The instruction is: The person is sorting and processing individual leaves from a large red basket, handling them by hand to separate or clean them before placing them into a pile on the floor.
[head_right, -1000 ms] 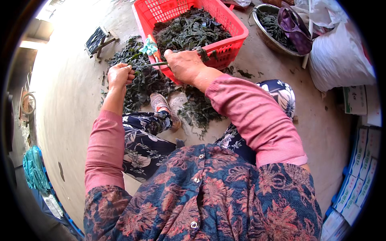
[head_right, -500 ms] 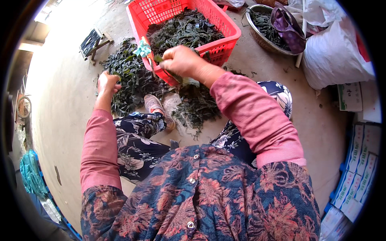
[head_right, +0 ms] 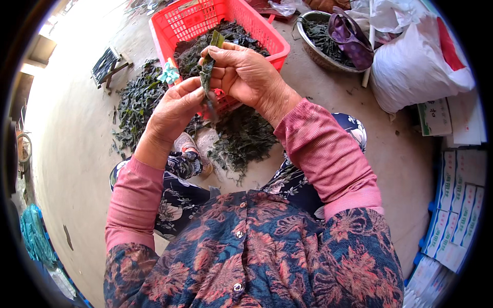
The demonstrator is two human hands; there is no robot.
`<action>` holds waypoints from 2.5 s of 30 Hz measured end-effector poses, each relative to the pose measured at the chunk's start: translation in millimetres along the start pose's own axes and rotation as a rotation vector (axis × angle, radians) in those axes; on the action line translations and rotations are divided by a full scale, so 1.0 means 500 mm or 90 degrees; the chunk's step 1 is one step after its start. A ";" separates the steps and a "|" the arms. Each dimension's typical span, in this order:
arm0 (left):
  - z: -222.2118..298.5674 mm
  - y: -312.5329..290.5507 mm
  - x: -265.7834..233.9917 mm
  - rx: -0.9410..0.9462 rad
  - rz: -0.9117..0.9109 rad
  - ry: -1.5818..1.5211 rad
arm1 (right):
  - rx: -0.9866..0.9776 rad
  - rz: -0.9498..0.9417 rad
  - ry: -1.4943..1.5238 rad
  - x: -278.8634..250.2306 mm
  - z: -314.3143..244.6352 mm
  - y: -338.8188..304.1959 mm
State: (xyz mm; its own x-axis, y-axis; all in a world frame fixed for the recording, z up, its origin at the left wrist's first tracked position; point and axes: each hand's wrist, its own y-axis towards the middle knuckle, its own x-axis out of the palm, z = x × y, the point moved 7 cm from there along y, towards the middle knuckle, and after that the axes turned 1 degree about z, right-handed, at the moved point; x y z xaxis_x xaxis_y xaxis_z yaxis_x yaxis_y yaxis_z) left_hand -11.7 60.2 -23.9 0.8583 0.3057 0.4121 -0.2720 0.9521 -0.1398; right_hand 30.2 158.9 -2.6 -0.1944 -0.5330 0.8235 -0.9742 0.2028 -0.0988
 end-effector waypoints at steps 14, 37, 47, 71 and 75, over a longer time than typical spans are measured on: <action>0.051 -0.017 -0.089 0.183 0.226 -0.169 | -0.112 0.063 -0.083 -0.068 -0.059 -0.030; 0.074 -0.007 0.001 0.070 0.167 0.248 | -0.638 -0.112 -1.006 0.109 -0.039 -0.067; 0.082 -0.011 0.011 0.160 0.174 0.360 | -0.194 0.081 -0.677 0.008 -0.019 -0.040; 0.037 -0.033 0.001 -0.055 0.187 0.222 | -0.347 -0.105 -1.022 0.071 -0.029 -0.071; 0.033 -0.031 -0.002 -0.048 0.200 0.219 | -0.355 -0.082 -1.012 0.067 -0.025 -0.073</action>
State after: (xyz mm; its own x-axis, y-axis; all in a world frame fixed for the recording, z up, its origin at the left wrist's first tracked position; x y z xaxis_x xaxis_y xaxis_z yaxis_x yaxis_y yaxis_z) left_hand -15.6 45.0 -7.3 0.8375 0.5462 0.0183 -0.5202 0.8070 -0.2795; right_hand 60.5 144.0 35.4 -0.3748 -0.7371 -0.5623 -0.9034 0.1540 0.4002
